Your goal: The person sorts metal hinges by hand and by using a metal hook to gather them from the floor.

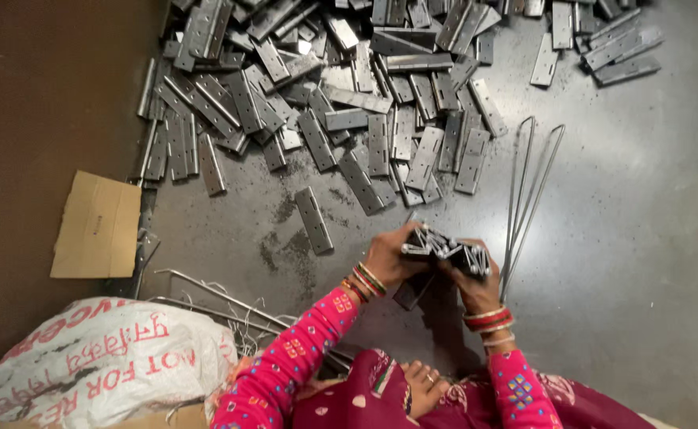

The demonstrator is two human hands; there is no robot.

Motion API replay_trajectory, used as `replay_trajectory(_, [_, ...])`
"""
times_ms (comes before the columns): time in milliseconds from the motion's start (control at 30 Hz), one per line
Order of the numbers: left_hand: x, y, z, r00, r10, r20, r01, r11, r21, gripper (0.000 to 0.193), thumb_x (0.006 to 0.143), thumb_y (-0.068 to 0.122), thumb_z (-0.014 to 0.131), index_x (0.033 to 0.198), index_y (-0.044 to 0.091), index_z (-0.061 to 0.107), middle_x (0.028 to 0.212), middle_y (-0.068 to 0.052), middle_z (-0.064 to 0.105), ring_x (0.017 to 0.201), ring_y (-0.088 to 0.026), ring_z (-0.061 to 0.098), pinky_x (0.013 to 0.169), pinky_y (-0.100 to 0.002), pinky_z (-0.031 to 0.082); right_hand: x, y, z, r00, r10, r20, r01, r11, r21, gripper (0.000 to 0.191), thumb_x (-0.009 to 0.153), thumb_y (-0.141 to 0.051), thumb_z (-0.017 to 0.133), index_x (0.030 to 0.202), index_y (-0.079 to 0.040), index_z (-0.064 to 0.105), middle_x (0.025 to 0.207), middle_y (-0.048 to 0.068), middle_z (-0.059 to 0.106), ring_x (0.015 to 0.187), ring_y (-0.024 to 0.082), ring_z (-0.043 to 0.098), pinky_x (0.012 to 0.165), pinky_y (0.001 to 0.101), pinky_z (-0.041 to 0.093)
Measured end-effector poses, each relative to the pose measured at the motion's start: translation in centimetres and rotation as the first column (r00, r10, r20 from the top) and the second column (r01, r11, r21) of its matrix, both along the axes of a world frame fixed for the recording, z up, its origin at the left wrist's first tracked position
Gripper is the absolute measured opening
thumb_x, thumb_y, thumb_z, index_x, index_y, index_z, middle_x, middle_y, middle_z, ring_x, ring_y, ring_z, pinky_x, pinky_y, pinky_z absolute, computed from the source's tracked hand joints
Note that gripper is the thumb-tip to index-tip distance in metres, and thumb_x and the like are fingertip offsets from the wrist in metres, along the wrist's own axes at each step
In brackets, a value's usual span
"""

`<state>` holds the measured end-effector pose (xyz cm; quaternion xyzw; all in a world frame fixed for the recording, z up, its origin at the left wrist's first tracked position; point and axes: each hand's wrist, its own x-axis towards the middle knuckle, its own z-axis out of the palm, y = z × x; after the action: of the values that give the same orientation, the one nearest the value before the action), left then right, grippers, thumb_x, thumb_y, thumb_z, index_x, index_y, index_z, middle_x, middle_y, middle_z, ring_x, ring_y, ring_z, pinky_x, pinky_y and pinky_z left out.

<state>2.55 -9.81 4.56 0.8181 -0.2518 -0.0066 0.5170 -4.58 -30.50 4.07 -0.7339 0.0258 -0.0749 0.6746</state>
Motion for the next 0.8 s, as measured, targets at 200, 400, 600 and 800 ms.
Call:
replay_trajectory(200, [-0.6, -1.1, 9.3, 0.999, -0.022, 0.050, 0.025, 0.997, -0.069, 0.060, 0.080, 0.043, 0.087, 0.126, 0.012, 0.064, 0.099, -0.010, 0.077, 0.091, -0.027, 0.078, 0.079, -0.037, 0.063, -1.1, -1.0, 6.2, 0.998, -0.051, 0.026, 0.047, 0.987, 0.151, 0.038, 0.087, 0.001, 0.078, 0.119, 0.000, 0.059, 0.098, 0.008, 0.072, 0.085, 0.016, 0.071, 0.070, 0.0278, 0.062])
replay_trajectory(400, [-1.7, -1.5, 7.2, 0.893, 0.081, 0.443, -0.051, 0.996, -0.078, 0.085, 0.063, 0.044, 0.090, 0.127, 0.001, 0.054, 0.112, -0.019, 0.073, 0.096, -0.034, 0.075, 0.085, -0.045, 0.055, -1.5, -1.4, 4.4, 0.962, 0.133, 0.239, -0.146, 0.989, 0.037, 0.067, 0.074, -0.006, 0.090, 0.130, -0.003, 0.053, 0.129, 0.011, 0.065, 0.120, 0.018, 0.066, 0.102, 0.0316, 0.058])
replay_trajectory(600, [-2.7, -1.4, -2.9, 0.994, -0.054, -0.092, 0.045, 0.994, -0.097, 0.071, 0.074, 0.028, 0.089, 0.135, 0.013, 0.057, 0.107, -0.012, 0.077, 0.096, -0.028, 0.078, 0.086, -0.037, 0.062, -1.0, 0.6, -2.3, 0.999, 0.048, -0.013, -0.050, 0.956, -0.290, 0.062, 0.076, -0.006, 0.086, 0.131, -0.006, 0.057, 0.117, 0.005, 0.071, 0.105, 0.016, 0.068, 0.093, 0.0300, 0.057])
replay_trajectory(800, [-1.3, -1.5, -0.9, 0.995, -0.100, 0.011, 0.100, 0.992, -0.071, 0.072, 0.073, 0.027, 0.087, 0.137, 0.013, 0.056, 0.103, -0.014, 0.076, 0.093, -0.033, 0.076, 0.081, -0.040, 0.062, -0.6, -0.6, 0.5, 0.998, 0.036, -0.047, -0.045, 0.980, -0.195, 0.057, 0.079, -0.010, 0.087, 0.128, -0.005, 0.057, 0.112, 0.004, 0.072, 0.103, 0.015, 0.069, 0.089, 0.0304, 0.057])
